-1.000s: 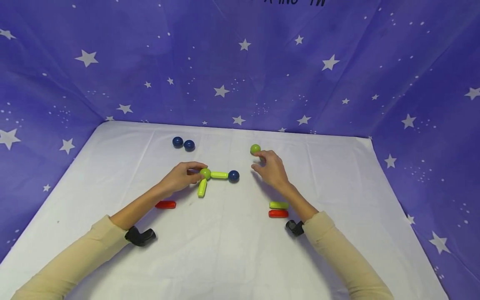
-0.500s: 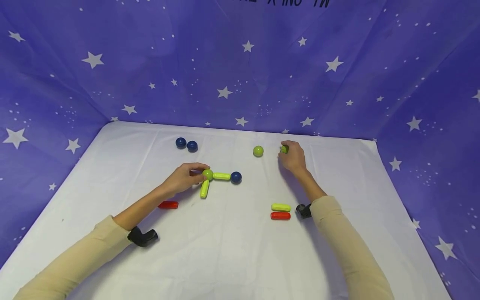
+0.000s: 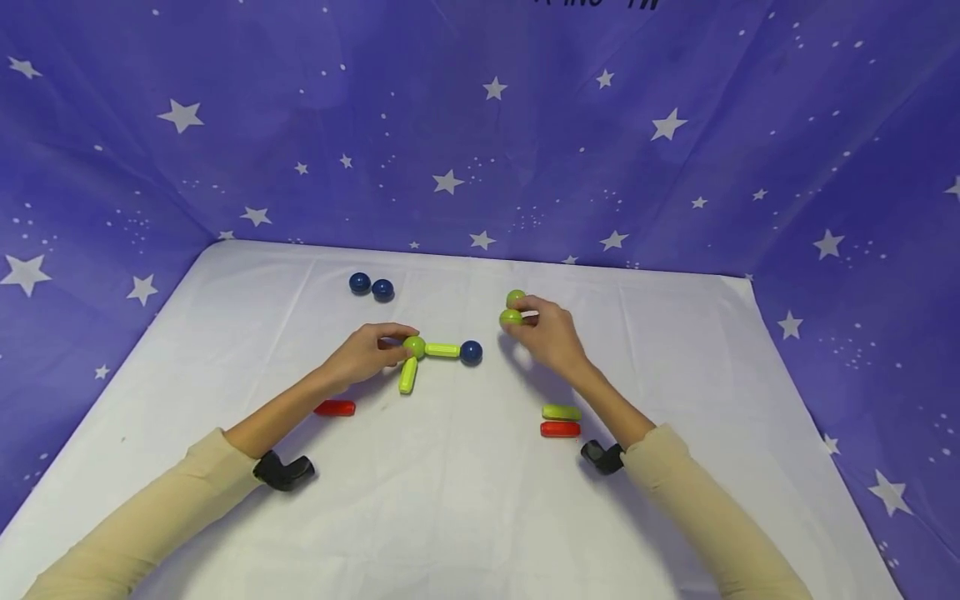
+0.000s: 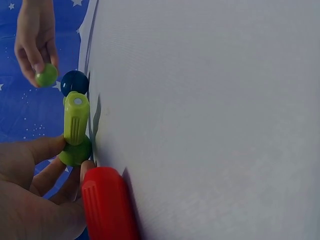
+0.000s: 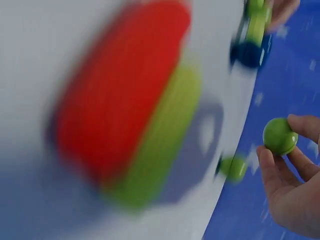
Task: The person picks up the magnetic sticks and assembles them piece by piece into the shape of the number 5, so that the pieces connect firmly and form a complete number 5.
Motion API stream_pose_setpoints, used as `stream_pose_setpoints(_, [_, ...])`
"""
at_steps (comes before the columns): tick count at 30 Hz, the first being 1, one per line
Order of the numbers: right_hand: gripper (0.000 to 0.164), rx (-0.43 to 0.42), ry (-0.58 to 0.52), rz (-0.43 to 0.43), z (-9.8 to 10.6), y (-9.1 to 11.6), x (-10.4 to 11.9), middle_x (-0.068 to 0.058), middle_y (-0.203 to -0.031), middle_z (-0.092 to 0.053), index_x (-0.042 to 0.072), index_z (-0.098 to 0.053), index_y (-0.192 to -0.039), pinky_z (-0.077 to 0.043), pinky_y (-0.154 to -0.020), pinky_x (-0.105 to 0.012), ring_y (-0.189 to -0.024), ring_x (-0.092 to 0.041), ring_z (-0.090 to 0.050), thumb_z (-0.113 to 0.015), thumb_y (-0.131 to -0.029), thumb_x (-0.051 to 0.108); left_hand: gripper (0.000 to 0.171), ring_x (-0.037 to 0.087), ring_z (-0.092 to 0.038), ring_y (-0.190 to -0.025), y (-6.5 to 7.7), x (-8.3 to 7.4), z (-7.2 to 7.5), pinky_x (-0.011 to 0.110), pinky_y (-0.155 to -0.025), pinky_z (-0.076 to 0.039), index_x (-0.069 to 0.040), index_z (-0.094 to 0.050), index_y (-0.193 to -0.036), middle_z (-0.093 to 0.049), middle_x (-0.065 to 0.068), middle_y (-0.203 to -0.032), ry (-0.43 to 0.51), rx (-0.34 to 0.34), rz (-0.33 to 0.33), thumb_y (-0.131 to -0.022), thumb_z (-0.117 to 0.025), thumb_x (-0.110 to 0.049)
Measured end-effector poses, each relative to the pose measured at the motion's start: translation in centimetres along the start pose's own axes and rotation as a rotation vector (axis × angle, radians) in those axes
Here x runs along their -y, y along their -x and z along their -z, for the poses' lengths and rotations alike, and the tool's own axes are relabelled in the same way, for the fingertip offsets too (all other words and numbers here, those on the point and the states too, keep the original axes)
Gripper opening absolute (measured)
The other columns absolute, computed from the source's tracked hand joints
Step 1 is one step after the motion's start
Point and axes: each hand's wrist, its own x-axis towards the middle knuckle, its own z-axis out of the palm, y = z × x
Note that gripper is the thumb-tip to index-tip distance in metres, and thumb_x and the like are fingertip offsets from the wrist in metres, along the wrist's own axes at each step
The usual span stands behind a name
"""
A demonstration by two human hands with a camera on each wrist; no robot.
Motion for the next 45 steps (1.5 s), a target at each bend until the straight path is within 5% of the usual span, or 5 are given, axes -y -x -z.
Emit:
stream_pose_setpoints(9, [0.030,0.248,-0.126,0.035,-5.9,4.0,3.9,0.000,-0.104,-0.071,0.011,-0.072,-0.111,-0.056,-0.078,-0.032,-0.093,-0.017,-0.069,-0.082,-0.084,0.017,0.036,0.029,-0.059,-0.115,-0.1,0.2,0.0,0.036,-0.082,-0.054,-0.010,-0.065,-0.131,-0.064,0.009,-0.128,0.006,0.000,-0.010,-0.096,-0.067,-0.016])
stream_pose_setpoints(17, [0.027,0.395,-0.198,0.038,-9.6,5.5,5.1,0.001,-0.103,-0.071,0.012,-0.070,-0.108,-0.055,-0.075,-0.029,-0.089,-0.012,-0.068,-0.082,-0.084,0.013,0.036,0.029,-0.061,-0.114,-0.1,0.1,0.1,0.033,-0.079,-0.055,-0.009,-0.065,-0.131,-0.065,0.010,-0.127,0.027,0.000,-0.013,-0.096,-0.067,-0.017])
stream_pose_setpoints(38, [0.031,0.338,-0.173,0.019,-11.7,5.2,5.7,0.003,-0.090,-0.068,0.007,-0.066,-0.104,-0.053,-0.074,-0.024,-0.082,-0.009,-0.064,-0.084,-0.080,0.010,0.037,0.031,-0.061,-0.113,0.2,0.1,0.0,0.039,-0.083,-0.053,-0.008,-0.064,-0.131,-0.065,0.012,-0.126,0.042,-0.022,-0.036,-0.095,-0.068,-0.015])
stream_pose_setpoints(45, [0.029,0.326,-0.170,0.040,-12.1,4.9,5.6,0.004,-0.087,-0.067,0.007,-0.065,-0.102,-0.053,-0.072,-0.024,-0.079,-0.008,-0.064,-0.084,-0.080,0.010,0.040,0.031,-0.061,-0.113,1.5,0.5,0.7,0.040,-0.086,-0.052,-0.006,-0.060,-0.132,-0.065,0.014,-0.122,0.058,-0.050,-0.019,-0.094,-0.069,-0.018])
